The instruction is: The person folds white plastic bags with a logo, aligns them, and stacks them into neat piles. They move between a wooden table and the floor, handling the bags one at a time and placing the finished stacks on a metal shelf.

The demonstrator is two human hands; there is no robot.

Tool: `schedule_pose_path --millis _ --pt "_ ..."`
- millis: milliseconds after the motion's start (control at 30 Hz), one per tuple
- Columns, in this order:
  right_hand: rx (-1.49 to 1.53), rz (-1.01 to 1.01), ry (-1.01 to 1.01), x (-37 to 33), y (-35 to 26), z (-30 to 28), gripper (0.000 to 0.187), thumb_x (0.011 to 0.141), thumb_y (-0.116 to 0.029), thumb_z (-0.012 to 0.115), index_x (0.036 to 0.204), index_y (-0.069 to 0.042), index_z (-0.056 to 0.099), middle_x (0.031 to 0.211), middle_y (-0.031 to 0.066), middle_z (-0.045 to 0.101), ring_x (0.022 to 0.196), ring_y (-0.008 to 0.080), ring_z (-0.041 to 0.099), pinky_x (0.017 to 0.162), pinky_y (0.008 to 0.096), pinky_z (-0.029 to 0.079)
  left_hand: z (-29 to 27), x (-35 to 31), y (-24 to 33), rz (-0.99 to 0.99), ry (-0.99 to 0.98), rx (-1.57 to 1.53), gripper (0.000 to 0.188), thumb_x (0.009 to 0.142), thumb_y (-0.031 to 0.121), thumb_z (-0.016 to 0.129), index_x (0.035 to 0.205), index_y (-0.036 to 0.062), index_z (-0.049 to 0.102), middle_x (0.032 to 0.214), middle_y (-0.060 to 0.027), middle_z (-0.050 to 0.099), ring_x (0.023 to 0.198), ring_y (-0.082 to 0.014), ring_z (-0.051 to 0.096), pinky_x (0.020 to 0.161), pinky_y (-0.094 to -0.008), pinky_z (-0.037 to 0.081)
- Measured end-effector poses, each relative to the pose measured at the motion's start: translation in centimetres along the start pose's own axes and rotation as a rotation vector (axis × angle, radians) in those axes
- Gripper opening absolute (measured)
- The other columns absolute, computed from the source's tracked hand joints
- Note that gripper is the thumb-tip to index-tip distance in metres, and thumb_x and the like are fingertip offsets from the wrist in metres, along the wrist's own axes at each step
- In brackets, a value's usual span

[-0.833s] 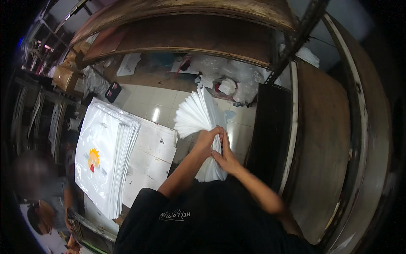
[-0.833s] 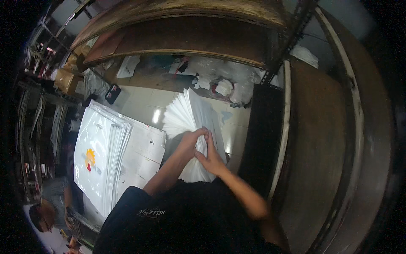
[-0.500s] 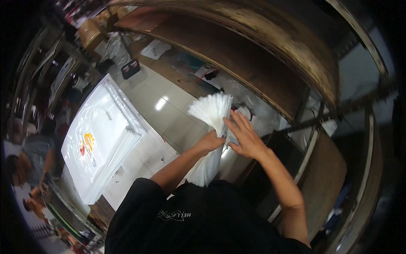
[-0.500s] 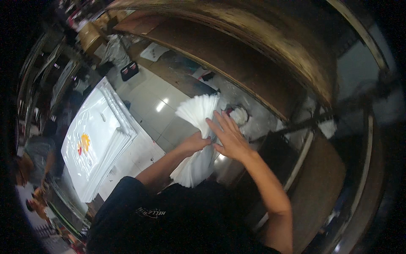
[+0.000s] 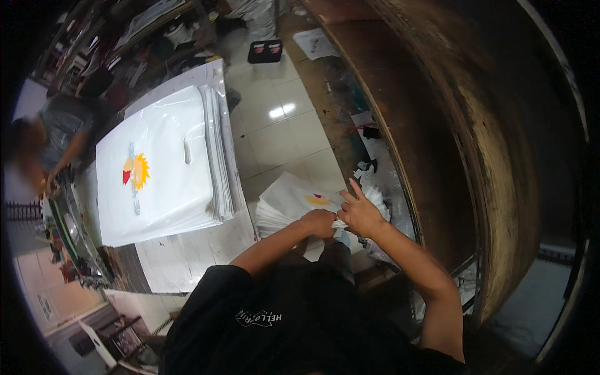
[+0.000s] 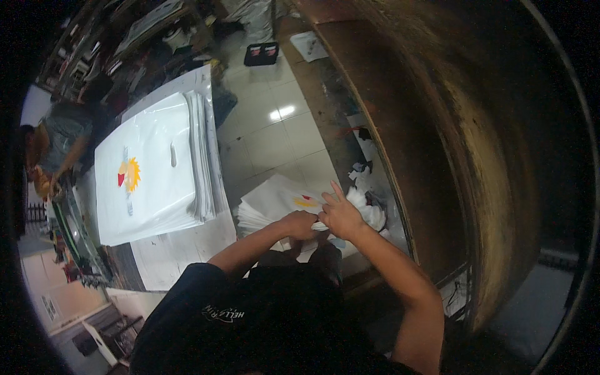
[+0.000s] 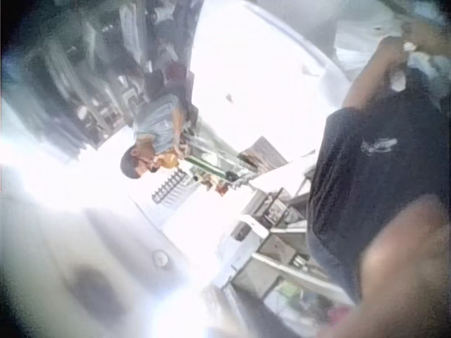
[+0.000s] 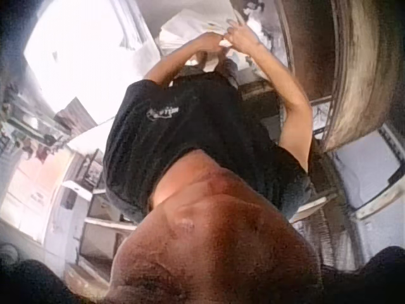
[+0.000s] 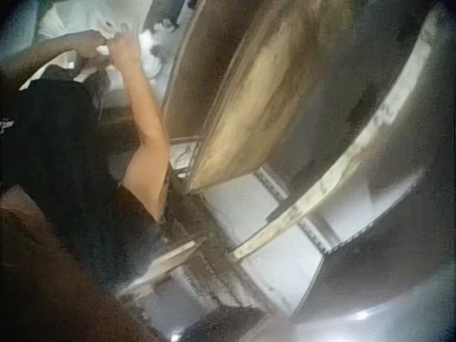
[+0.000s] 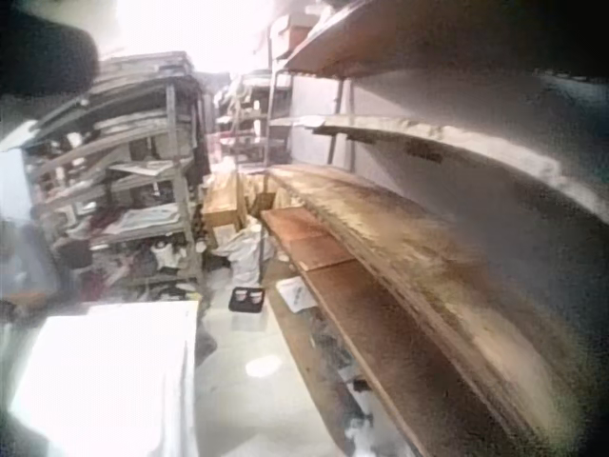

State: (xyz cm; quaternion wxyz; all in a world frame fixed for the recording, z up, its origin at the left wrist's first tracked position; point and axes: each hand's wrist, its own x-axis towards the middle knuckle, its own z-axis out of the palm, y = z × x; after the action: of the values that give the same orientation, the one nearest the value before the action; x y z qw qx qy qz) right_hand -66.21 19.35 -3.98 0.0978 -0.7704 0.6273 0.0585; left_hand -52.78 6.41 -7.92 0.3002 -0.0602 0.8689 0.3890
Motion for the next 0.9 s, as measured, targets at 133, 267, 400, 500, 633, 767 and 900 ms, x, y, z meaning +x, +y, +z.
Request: schedule_pose_path --millis 133,267,400,500,633,767,900 --pt "0.261 0.126 -0.036 -0.1 1.4 4.5 0.014 0.076 -0.011 0.061 0.089 -0.009 0.057 0.075 0.0109 0.066 0.079 0.0313 0.068 0.094 0.0512 0.045 -1.2 1.1 -1.5 -0.150 -0.045 0.031 0.036 0.079 0.026 0.063 0.108 0.0036 0.064 0.101 -0.0220 0.068 0.097 -0.0369 0.066 0.085 -0.0466 0.052" --pt "0.463 0.255 -0.165 -0.7 3.1 7.6 0.014 0.076 -0.009 0.060 0.089 -0.009 0.058 0.081 0.0125 0.067 0.077 0.0367 0.067 0.063 0.0491 0.053 0.0 2.8 -4.0 -0.212 -0.091 0.011 0.033 0.080 0.024 0.061 0.105 0.0023 0.064 0.102 -0.0222 0.068 0.100 -0.0374 0.066 0.085 -0.0473 0.052" --pt "0.497 0.224 -0.144 0.4 5.6 9.9 0.012 0.076 -0.008 0.059 0.088 -0.009 0.061 0.084 0.0137 0.068 0.077 0.0361 0.068 0.065 0.0490 0.054 -0.5 3.9 -6.3 -0.178 -0.089 -0.065 0.033 0.081 0.026 0.062 0.105 0.0028 0.063 0.099 -0.0226 0.067 0.097 -0.0396 0.065 0.085 -0.0480 0.051" --pt "0.446 0.160 -0.184 4.0 8.6 8.9 0.010 0.078 -0.008 0.057 0.086 -0.009 0.063 0.086 0.0140 0.069 0.077 0.0346 0.069 0.066 0.0485 0.054 -1.6 4.4 -8.5 -0.171 -0.027 -0.181 0.034 0.078 0.023 0.064 0.105 0.0038 0.063 0.100 -0.0222 0.067 0.098 -0.0393 0.064 0.086 -0.0468 0.050" --pt "0.309 0.046 -0.264 12.4 14.6 9.2 0.012 0.083 -0.012 0.055 0.088 -0.010 0.066 0.088 0.0134 0.070 0.080 0.0323 0.070 0.067 0.0462 0.055 -4.1 7.4 -14.5 -0.182 0.138 -0.356 0.039 0.072 0.017 0.067 0.109 0.0054 0.064 0.103 -0.0202 0.068 0.099 -0.0387 0.064 0.088 -0.0445 0.049" --pt "0.189 -0.057 -0.384 22.1 20.7 10.6 0.017 0.086 -0.015 0.054 0.094 -0.011 0.068 0.091 0.0120 0.070 0.085 0.0309 0.070 0.068 0.0439 0.055 -7.3 11.7 -21.7 -0.220 0.232 -0.466 0.039 0.072 0.015 0.064 0.110 0.0035 0.064 0.108 -0.0211 0.066 0.101 -0.0405 0.062 0.089 -0.0454 0.049" --pt "0.098 -0.078 -0.218 30.1 26.7 13.9 0.020 0.087 -0.018 0.053 0.096 -0.015 0.070 0.087 0.0095 0.071 0.086 0.0285 0.070 0.073 0.0448 0.052 -11.2 16.6 -29.4 -0.158 0.366 -0.434 0.040 0.072 0.011 0.061 0.112 0.0042 0.063 0.109 -0.0233 0.064 0.105 -0.0409 0.060 0.093 -0.0442 0.047"
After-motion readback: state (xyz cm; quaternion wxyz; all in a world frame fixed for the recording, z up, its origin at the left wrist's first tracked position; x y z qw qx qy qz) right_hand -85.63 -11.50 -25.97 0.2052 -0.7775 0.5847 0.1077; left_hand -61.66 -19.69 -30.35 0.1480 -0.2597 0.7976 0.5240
